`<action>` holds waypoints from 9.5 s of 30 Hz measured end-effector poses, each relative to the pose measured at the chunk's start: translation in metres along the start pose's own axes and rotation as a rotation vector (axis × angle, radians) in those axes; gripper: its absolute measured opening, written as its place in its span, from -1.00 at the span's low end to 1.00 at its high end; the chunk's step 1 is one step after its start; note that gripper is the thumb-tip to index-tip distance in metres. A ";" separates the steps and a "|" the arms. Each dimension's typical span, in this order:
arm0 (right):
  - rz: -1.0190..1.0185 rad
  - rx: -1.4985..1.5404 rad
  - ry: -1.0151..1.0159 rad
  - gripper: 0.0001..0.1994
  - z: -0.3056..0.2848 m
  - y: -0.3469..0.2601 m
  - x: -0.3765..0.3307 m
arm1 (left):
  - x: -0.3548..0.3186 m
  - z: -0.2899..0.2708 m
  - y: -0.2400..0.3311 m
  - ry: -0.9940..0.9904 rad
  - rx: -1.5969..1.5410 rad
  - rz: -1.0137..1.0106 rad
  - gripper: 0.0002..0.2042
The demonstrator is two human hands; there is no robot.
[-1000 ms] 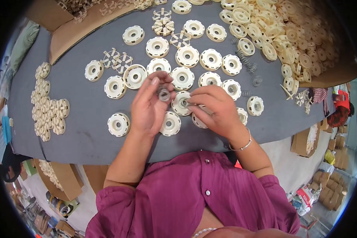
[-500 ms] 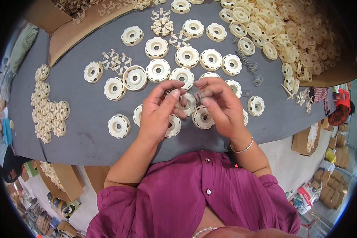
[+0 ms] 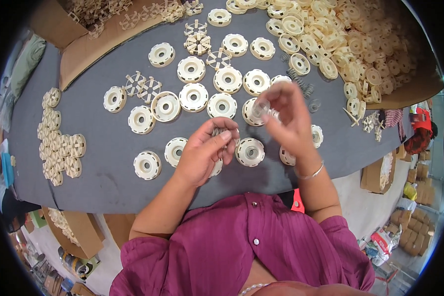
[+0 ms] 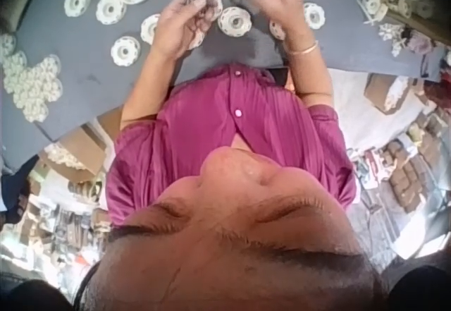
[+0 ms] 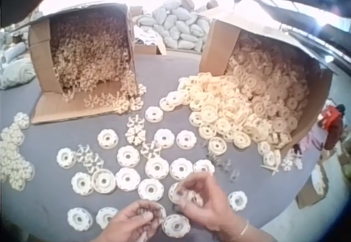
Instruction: The person assembles circular plastic components by hand, inserting metal springs into them.
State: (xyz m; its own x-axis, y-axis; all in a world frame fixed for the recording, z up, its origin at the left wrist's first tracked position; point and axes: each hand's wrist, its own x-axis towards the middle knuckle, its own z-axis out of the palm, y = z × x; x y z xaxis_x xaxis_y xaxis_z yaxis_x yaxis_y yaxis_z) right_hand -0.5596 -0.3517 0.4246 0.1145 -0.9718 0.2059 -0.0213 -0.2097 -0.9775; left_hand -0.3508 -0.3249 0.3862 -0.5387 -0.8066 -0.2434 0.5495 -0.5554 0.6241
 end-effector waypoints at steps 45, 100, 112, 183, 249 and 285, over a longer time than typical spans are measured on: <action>-0.090 -0.618 -0.273 -0.68 -0.012 0.014 0.086 | 0.005 -0.014 0.008 0.341 -0.127 0.339 -0.71; -0.012 -0.141 -0.097 -0.68 0.021 0.010 -0.010 | -0.002 -0.010 0.011 0.364 -0.075 0.523 -0.76; -0.056 -0.510 -0.249 -0.77 0.016 0.020 0.037 | -0.009 -0.028 0.061 0.490 0.452 0.468 -0.69; 0.100 -0.578 -0.181 -0.65 -0.067 -0.039 -0.076 | -0.048 0.048 -0.012 0.028 0.379 -0.087 -0.68; 0.098 -0.298 -0.460 -0.83 0.116 0.000 -0.024 | -0.099 -0.043 0.012 0.313 0.288 0.425 -0.81; -0.274 -0.853 -0.290 -0.75 0.012 0.000 0.022 | -0.130 -0.082 0.011 0.777 1.322 0.423 -0.69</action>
State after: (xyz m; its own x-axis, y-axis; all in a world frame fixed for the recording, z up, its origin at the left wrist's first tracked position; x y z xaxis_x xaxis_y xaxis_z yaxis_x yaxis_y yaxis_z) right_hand -0.5456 -0.3721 0.4282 0.4639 -0.8363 0.2923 -0.6640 -0.5467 -0.5101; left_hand -0.2226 -0.2430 0.3641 0.1724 -0.9831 0.0621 -0.5723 -0.0486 0.8186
